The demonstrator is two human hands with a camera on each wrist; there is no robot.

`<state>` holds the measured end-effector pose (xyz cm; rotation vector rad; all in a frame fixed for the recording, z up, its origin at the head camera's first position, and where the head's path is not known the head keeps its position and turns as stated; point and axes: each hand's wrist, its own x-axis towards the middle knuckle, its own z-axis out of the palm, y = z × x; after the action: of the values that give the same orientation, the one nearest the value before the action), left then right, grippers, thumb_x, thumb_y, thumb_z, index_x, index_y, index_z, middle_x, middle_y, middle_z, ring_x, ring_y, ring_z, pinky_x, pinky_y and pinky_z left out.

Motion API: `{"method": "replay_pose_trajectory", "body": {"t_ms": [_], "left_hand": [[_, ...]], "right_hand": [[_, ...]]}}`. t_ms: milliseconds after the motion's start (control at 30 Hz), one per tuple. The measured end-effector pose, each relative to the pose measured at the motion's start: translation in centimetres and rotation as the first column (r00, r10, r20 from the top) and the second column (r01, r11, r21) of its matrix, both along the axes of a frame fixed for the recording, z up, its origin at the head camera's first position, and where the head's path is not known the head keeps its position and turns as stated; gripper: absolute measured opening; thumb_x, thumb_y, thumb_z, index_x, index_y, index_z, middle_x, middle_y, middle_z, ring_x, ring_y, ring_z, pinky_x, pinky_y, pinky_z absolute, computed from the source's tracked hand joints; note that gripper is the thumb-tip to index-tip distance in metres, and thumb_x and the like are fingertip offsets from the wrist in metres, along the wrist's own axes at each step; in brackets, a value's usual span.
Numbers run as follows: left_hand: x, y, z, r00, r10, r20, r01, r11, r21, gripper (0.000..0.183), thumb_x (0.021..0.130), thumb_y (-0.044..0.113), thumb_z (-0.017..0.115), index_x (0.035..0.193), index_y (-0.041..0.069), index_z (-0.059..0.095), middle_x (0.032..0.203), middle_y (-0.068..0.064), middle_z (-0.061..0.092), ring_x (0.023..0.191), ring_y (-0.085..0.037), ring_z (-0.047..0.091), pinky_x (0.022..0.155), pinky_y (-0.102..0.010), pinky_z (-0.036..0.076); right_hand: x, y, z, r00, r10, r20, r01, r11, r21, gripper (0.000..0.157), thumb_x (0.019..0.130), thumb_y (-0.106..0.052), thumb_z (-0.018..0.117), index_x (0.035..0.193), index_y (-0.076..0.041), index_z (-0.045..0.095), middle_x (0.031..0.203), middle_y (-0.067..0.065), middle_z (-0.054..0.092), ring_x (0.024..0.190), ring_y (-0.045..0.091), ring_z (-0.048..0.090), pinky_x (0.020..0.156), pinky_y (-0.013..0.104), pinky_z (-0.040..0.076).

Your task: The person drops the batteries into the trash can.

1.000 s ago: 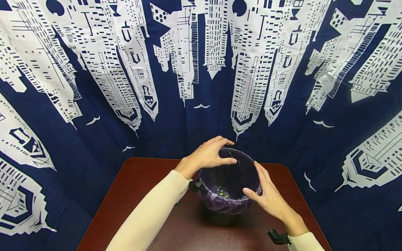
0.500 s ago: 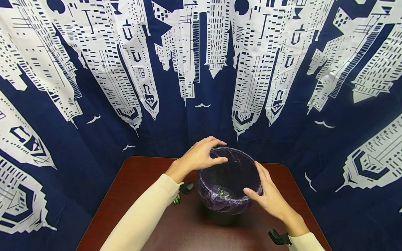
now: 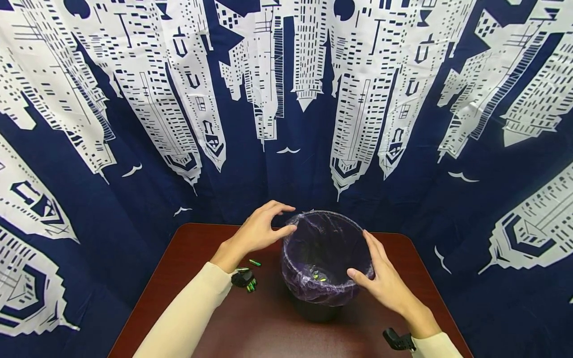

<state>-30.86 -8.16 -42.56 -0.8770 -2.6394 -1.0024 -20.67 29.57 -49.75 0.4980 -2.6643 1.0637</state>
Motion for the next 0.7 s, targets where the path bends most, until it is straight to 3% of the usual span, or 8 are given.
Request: {"method": "replay_pose_trajectory", "body": {"t_ms": [300, 700], "left_hand": [[0.2, -3.5, -3.0, 0.998, 0.058, 0.029, -0.060, 0.995, 0.077, 0.055, 0.108, 0.040, 0.085, 0.157, 0.020, 0.072, 0.152, -0.007, 0.073, 0.139, -0.036, 0.073, 0.119, -0.060, 0.063], [0.7, -9.2, -9.3, 0.988, 0.150, 0.026, -0.152, 0.986, 0.072, 0.049, 0.108, 0.028, 0.086, 0.152, 0.011, 0.075, 0.143, -0.011, 0.078, 0.128, -0.037, 0.077, 0.113, -0.060, 0.063]], "right_hand": [[-0.2, 0.1, 0.1, 1.000, -0.011, 0.005, 0.011, 1.000, 0.006, 0.115, 0.101, -0.045, 0.083, 0.188, -0.014, 0.014, 0.193, 0.023, 0.019, 0.172, 0.061, 0.032, 0.125, 0.095, 0.033], [0.1, 0.0, 0.1, 1.000, -0.011, 0.003, 0.011, 1.000, 0.013, 0.116, 0.100, -0.045, 0.085, 0.188, -0.017, 0.016, 0.193, 0.022, 0.021, 0.172, 0.059, 0.033, 0.126, 0.093, 0.034]]}}
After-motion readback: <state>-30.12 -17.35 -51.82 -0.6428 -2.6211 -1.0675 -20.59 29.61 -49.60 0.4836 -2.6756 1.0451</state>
